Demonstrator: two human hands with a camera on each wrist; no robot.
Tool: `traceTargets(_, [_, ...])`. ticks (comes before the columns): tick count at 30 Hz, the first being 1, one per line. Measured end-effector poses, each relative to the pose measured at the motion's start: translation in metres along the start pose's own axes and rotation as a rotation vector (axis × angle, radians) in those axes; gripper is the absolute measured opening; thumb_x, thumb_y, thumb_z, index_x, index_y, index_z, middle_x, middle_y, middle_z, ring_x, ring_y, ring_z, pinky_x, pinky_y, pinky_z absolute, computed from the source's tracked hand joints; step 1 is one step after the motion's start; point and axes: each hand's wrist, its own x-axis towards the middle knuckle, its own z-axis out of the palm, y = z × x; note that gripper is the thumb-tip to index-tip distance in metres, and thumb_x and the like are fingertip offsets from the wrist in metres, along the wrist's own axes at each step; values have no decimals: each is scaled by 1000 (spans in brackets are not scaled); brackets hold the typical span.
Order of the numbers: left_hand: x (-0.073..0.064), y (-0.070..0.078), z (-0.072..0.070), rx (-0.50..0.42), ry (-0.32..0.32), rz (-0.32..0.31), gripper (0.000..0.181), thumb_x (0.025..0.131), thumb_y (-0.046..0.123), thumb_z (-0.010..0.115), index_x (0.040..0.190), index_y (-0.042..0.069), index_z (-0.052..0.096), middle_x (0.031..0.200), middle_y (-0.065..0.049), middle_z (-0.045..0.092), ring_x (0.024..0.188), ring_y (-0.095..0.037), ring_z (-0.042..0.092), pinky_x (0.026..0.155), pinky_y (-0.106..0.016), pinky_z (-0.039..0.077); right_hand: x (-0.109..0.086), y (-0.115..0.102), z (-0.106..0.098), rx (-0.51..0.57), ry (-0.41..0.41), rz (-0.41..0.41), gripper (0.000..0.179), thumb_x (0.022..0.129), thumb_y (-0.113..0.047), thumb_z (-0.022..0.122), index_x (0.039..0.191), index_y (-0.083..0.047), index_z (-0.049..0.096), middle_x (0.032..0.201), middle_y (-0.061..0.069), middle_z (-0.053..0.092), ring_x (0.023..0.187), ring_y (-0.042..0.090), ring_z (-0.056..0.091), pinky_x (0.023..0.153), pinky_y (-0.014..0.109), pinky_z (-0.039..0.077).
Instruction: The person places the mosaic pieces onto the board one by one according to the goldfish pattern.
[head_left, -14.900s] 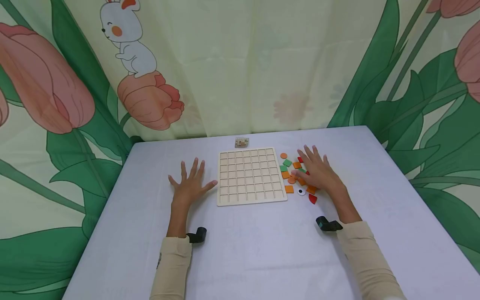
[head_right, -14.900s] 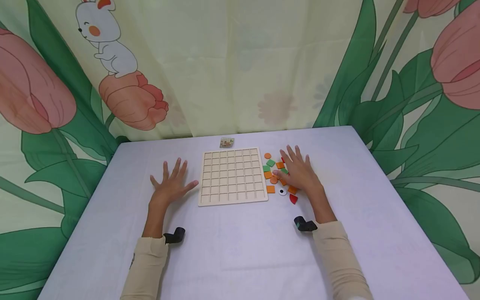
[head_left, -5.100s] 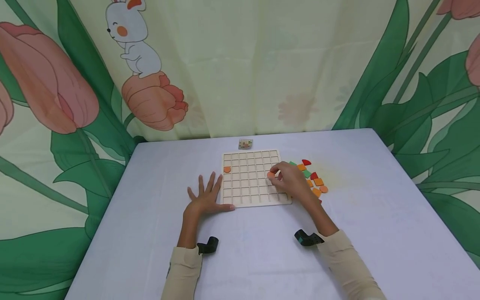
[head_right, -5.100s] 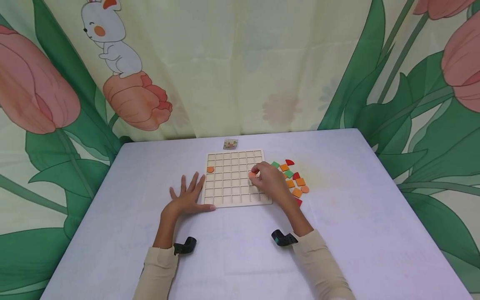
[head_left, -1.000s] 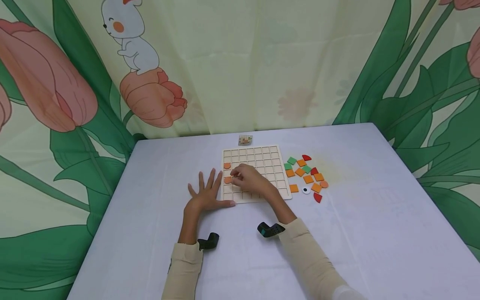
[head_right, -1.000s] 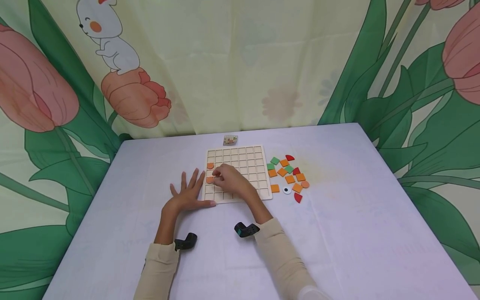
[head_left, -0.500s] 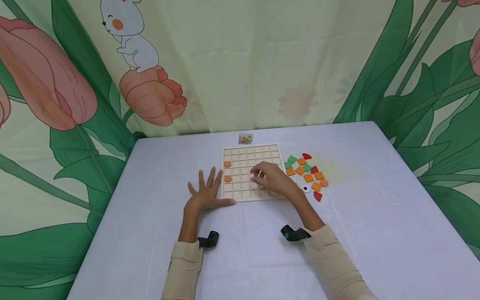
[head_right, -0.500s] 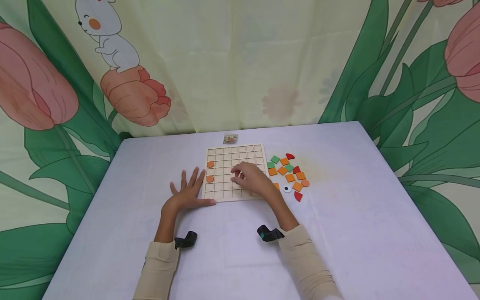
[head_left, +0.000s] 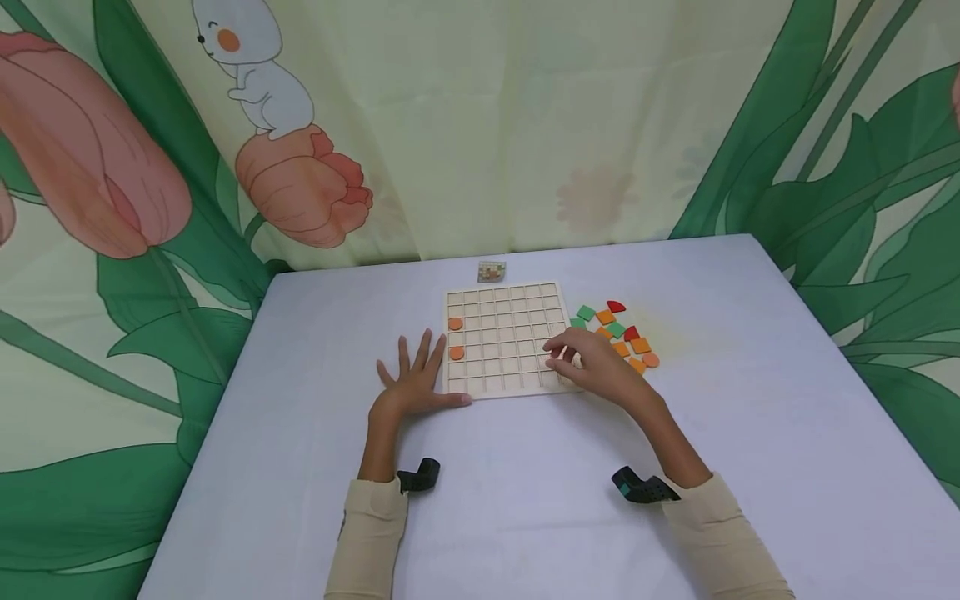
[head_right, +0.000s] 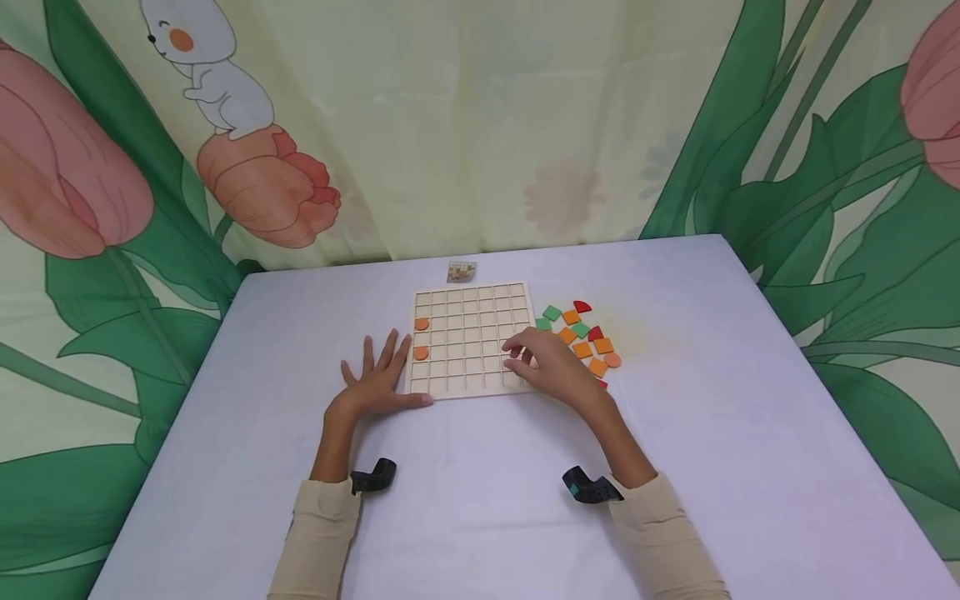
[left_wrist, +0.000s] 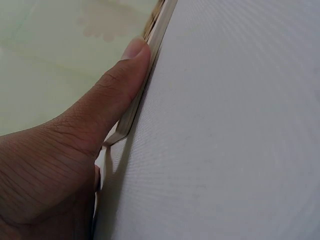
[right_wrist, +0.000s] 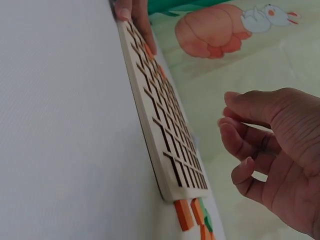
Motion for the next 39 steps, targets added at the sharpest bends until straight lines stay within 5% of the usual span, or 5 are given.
traceTargets(6, [0,6,-1,7,-15,-3,120,73,75,66,158,28,-4,164,0,-18,145,-39,-30,104,-76,-15,-33,15,-12,-17,14,71,24,89,-14,71,111,-5,69,99,3,68,84,14,60,69,22,52])
traceTargets(19, [2,4,2,14,-3,-16,121,71,77,66,158,29,-3,165,0,-16,146,-39,-29,105,-76,-14,-79,39,-43,-130,154,364,30,91,-17,69,117,-1,65,107,17,65,88,26,60,64,19,50])
traceTargets(30, [-1,4,0,4,0,-26,121,71,76,67,158,29,-1,165,-2,-15,146,-39,-28,105,-77,-13,-83,58,-40,-125,251,476,31,94,-18,65,118,1,64,108,19,61,91,30,60,69,36,58])
traceTargets(39, [0,1,1,-3,-2,-19,121,70,77,66,158,30,-3,165,-1,-16,145,-39,-30,104,-76,-14,-78,73,-31,-115,288,539,32,93,-19,65,117,2,62,102,18,59,90,30,58,71,33,57])
